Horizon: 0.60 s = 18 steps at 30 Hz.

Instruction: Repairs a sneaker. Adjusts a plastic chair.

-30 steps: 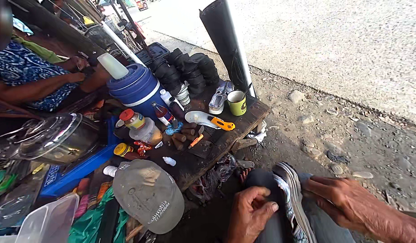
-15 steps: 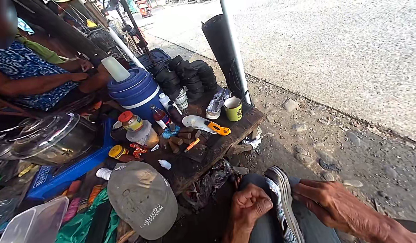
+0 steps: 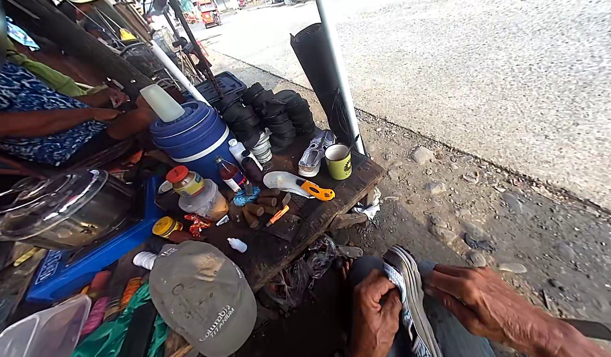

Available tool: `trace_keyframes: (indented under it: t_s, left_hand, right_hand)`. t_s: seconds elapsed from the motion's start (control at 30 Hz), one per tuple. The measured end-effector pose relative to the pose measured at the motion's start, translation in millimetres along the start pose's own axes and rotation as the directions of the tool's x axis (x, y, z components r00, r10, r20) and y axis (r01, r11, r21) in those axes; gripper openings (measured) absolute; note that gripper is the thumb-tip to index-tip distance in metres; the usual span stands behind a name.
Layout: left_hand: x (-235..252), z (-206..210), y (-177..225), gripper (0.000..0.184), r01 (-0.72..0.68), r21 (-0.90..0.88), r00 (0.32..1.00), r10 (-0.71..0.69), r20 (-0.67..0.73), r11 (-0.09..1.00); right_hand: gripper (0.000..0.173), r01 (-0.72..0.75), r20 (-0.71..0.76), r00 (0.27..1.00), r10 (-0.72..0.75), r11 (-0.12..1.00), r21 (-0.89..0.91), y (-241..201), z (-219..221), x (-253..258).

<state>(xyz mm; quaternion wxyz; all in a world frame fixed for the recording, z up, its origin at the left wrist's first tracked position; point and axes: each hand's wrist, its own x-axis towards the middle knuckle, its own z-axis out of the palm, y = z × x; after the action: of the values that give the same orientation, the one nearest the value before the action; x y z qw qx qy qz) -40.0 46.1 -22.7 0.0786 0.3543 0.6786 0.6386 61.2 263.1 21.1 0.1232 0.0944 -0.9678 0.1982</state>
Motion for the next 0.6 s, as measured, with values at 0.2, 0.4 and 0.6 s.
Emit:
trace_keyframes:
  t_s: [0.2, 0.4, 0.6]
  left_hand:
    - [1, -9, 4, 0.009, -0.031, 0.021, 0.996, 0.029, 0.089, 0.999]
    - [10, -14, 12, 0.011, 0.165, 0.143, 0.980, -0.179, 0.092, 0.976]
    - [10, -14, 7, 0.009, 0.122, 0.065, 0.982, -0.130, 0.137, 0.990]
  right_hand:
    - [0.032, -0.042, -0.028, 0.999, 0.042, 0.999, 0.000, -2, 3, 0]
    - [0.032, -0.081, 0.035, 0.996, 0.083, 0.995, -0.050, -5, -2, 16]
    - [0.008, 0.087, 0.046, 0.996, -0.076, 0.937, -0.339, -19, 0, 15]
